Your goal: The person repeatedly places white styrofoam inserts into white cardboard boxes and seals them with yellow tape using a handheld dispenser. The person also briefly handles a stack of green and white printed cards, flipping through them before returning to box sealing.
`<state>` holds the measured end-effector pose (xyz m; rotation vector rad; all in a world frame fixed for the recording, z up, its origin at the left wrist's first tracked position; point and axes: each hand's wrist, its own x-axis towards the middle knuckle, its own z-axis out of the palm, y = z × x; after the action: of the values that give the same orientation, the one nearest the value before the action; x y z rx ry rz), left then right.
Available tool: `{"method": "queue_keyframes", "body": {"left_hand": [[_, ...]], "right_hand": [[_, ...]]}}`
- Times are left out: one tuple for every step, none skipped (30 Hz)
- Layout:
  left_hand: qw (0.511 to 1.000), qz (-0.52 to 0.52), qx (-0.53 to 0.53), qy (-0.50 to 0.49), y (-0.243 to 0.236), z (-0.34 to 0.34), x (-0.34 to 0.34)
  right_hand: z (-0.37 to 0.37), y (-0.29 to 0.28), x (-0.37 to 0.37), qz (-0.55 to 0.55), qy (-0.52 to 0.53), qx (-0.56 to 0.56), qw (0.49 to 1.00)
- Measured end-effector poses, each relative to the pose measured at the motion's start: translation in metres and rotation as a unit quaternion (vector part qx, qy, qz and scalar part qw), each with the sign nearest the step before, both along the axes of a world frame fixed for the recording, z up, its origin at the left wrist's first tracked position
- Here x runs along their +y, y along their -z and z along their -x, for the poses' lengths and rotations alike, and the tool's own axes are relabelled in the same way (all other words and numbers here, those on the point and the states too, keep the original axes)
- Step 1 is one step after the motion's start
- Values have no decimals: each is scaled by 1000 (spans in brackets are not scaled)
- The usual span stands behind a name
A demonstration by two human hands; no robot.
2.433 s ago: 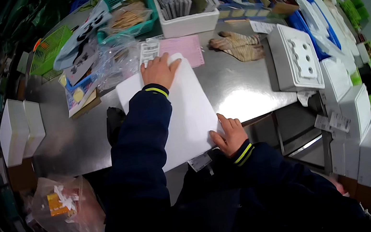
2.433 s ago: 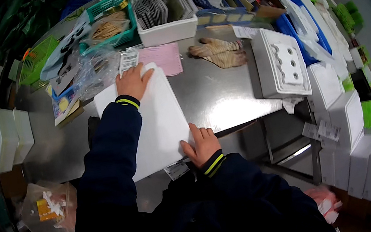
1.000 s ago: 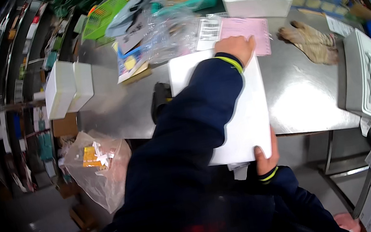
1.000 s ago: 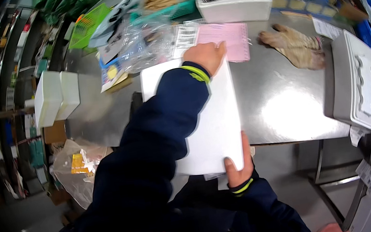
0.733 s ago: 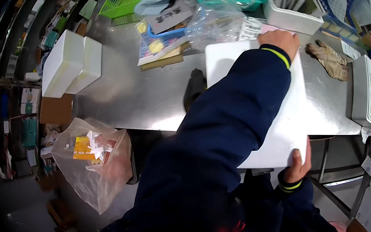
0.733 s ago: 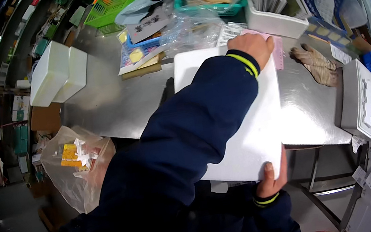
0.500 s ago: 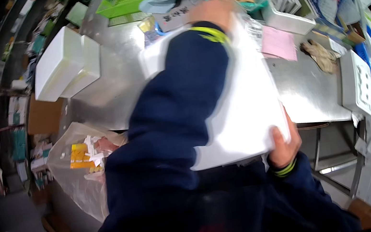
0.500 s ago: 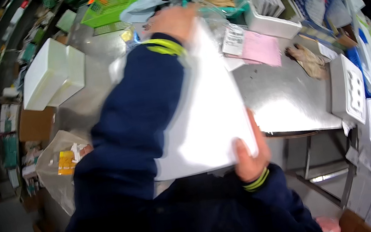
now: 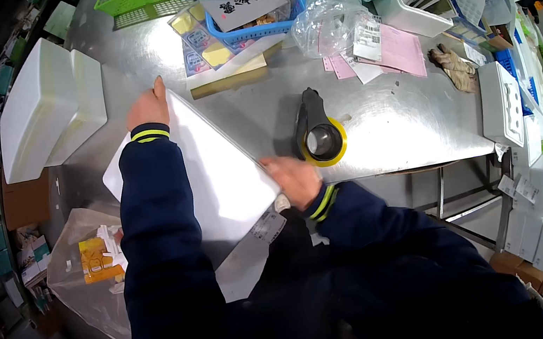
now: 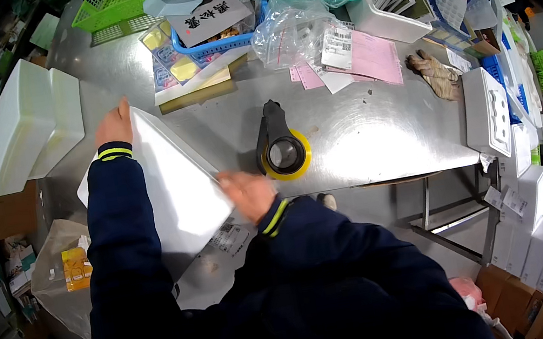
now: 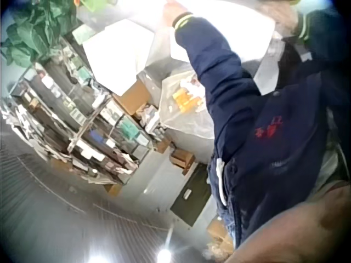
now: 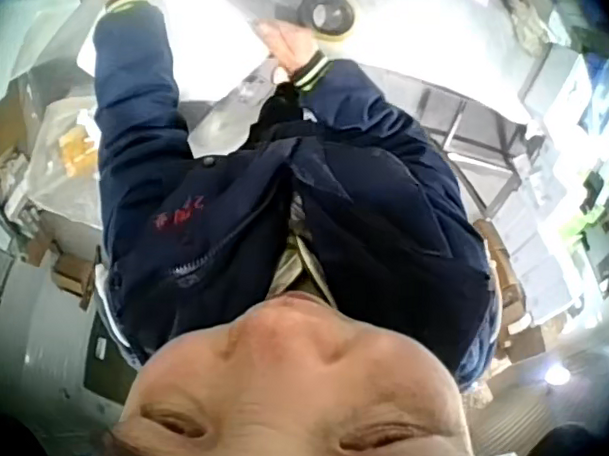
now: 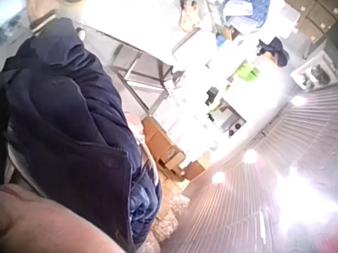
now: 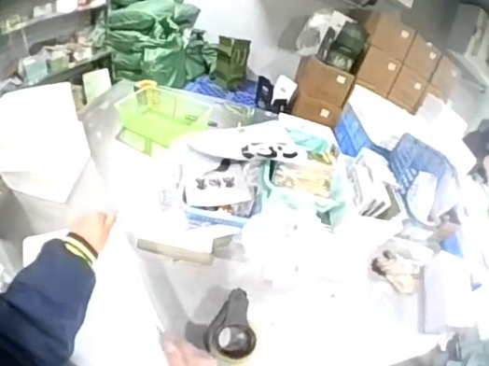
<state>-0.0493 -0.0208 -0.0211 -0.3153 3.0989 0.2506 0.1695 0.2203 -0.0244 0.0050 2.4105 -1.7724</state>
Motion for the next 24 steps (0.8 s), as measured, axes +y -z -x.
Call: {"method": "queue_keyframes", "body": {"left_hand": [[1000,0,7,-15,-5,-4,-8],[1000,-3,15,-15,-7,0,-7],[1000,-2,19,-12,-5,2,-3],[1000,-1,24,-11,-2,3,1],[999,3,36,-8,-2,2,6],[999,10,52,-11,-4,4,8],[997,18,69,-15,-6,4,11],[996,20,89,-24,-9,2,8],[996,18,83,-31,-11,1,9],[996,16,76,-40,-13,1,9],[996,12,68,-51,-13,1,7],[997,23,59,-36,-11,1,3],[997,26,66,-32,-9,0,-1],[997,27,74,-24,-5,-1,-2],[996,27,84,-18,-2,-1,-3],[995,23,95,-21,0,-3,-3],[994,14,102,-26,0,-1,0],[994,15,101,-26,-3,-1,2],[995,15,99,-26,-6,1,6],[994,14,102,-27,-7,1,9],[994,11,105,-29,-8,-1,10],[994,8,107,-30,-9,-1,11],[993,-2,112,-30,-8,-2,12],[993,-12,117,-29,-8,-3,13]], "right_hand": [[4,-19,14,-54,14,89,994],[4,-11,31,-224,41,225,947],[3,-4,42,-281,57,174,942],[6,5,45,-387,27,111,915],[9,13,46,-483,1,44,874],[16,26,43,-518,-2,35,855],[21,38,48,-514,-12,8,858],[23,40,51,-489,-13,26,872],[24,40,57,-464,-15,41,885],[23,38,67,-413,-25,73,907],[28,18,75,-350,-44,80,932],[39,-1,80,-261,-36,84,961],[50,-14,83,-169,-28,84,982],[67,-16,85,31,-21,41,998],[89,-22,90,94,-30,-20,995],[112,-12,82,264,21,-65,962],[138,-1,66,428,72,-109,894],[164,10,53,468,76,-136,870],[188,18,40,504,80,-163,844],[206,21,26,526,103,-212,817],[221,24,14,543,125,-262,788],[236,38,4,556,117,-292,770],[246,43,-5,563,108,-324,753],[252,48,-11,572,104,-346,736]]}}
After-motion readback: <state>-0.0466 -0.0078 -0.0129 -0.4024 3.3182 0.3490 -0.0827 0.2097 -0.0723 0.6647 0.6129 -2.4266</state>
